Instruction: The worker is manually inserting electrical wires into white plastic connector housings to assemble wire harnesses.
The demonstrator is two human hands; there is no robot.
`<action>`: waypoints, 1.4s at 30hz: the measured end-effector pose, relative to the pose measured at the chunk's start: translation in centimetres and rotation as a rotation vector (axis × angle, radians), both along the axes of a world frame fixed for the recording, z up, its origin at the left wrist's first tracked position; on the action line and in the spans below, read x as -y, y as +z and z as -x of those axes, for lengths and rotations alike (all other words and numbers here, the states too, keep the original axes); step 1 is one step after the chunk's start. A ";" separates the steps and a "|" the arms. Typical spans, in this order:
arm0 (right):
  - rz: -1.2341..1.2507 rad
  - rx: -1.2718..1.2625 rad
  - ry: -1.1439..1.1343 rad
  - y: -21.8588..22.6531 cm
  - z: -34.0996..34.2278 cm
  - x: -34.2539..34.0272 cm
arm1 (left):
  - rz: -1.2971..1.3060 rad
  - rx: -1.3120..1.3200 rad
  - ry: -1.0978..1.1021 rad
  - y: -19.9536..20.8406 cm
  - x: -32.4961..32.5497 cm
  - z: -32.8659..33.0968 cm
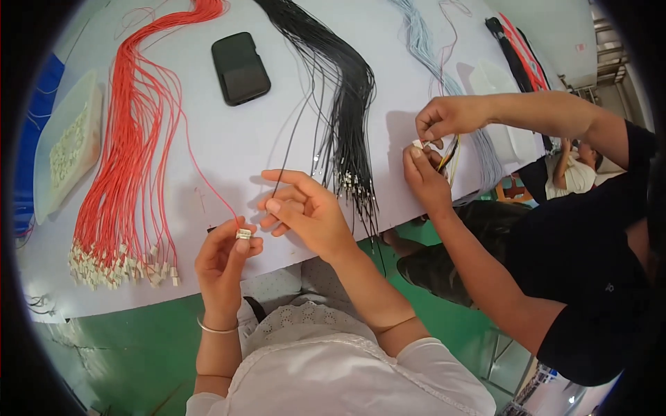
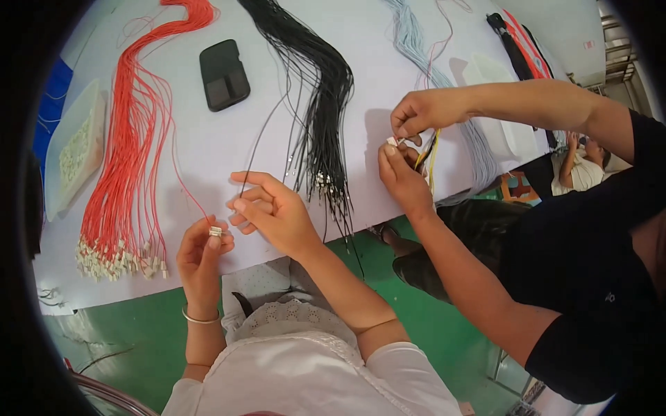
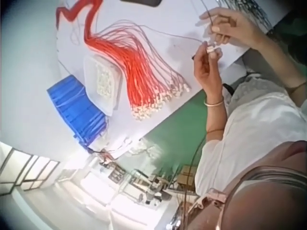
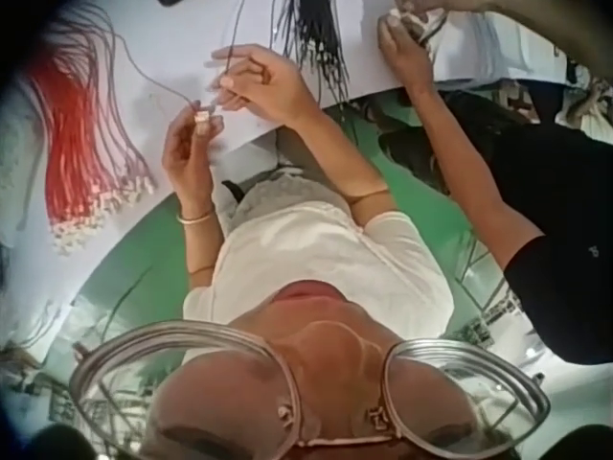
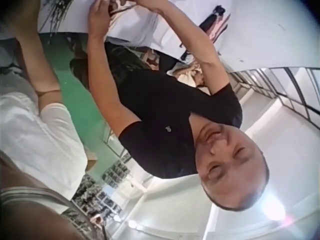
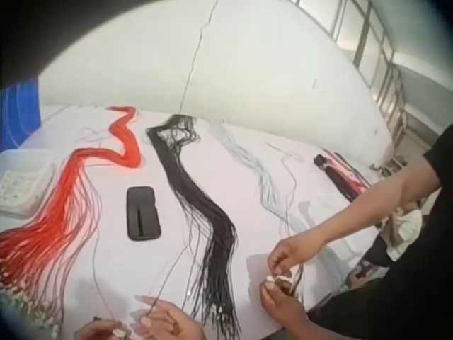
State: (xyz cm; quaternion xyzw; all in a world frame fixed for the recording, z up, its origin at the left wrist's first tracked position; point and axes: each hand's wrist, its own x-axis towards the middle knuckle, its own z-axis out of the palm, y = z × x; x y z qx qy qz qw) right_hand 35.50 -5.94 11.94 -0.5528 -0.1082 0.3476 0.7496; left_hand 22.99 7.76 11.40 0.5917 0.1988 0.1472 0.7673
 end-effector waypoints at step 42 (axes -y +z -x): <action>0.107 0.609 -0.028 0.3 0.9 -1.5 | 0.207 0.116 -0.082 -0.9 -0.7 -0.7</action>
